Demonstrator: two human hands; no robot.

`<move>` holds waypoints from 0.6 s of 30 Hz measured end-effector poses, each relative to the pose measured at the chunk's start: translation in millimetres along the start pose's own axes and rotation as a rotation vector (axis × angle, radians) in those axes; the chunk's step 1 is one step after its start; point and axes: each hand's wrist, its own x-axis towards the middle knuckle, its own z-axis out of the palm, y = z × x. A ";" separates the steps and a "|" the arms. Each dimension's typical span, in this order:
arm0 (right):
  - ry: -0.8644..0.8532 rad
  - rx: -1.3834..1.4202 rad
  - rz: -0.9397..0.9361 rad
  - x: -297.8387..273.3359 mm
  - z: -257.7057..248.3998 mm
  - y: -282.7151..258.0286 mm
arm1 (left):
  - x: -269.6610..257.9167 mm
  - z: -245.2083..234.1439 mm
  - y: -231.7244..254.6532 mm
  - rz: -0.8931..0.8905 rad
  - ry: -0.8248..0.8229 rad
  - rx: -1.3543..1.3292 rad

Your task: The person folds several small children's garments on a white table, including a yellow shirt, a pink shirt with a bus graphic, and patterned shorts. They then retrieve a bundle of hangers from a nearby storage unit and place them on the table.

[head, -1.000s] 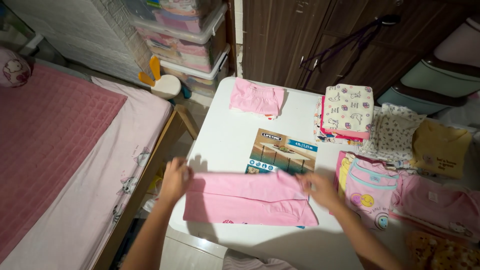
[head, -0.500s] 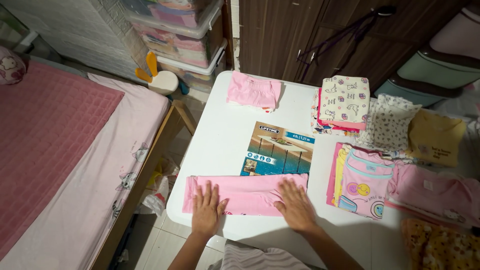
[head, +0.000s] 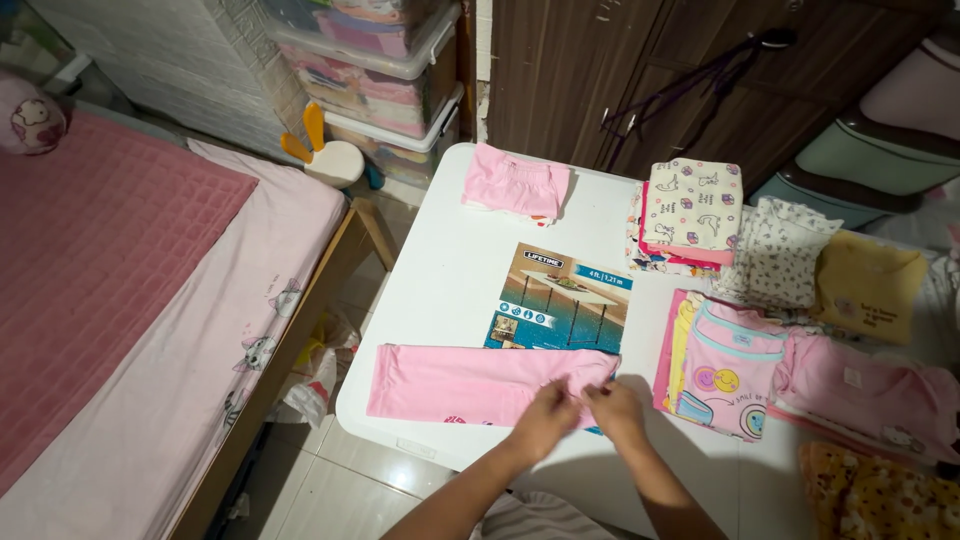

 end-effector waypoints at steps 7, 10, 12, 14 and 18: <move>-0.365 0.342 -0.843 -88.9 21.7 -90.5 | -20.6 -85.4 -11.3 -0.182 0.038 -0.585; -0.576 0.513 -0.422 -85.2 -0.9 -103.2 | -55.4 -142.3 8.0 -0.312 0.326 -0.627; -0.373 0.493 -0.411 -68.2 -13.2 -98.9 | -70.9 -172.9 18.4 -0.302 0.366 -0.696; -0.284 0.425 -0.378 -59.1 -6.8 -93.5 | -78.2 -186.7 19.4 -0.305 0.320 -0.631; -0.295 0.259 -0.466 -53.0 19.0 -103.2 | -71.2 -191.9 4.8 -0.253 0.451 0.201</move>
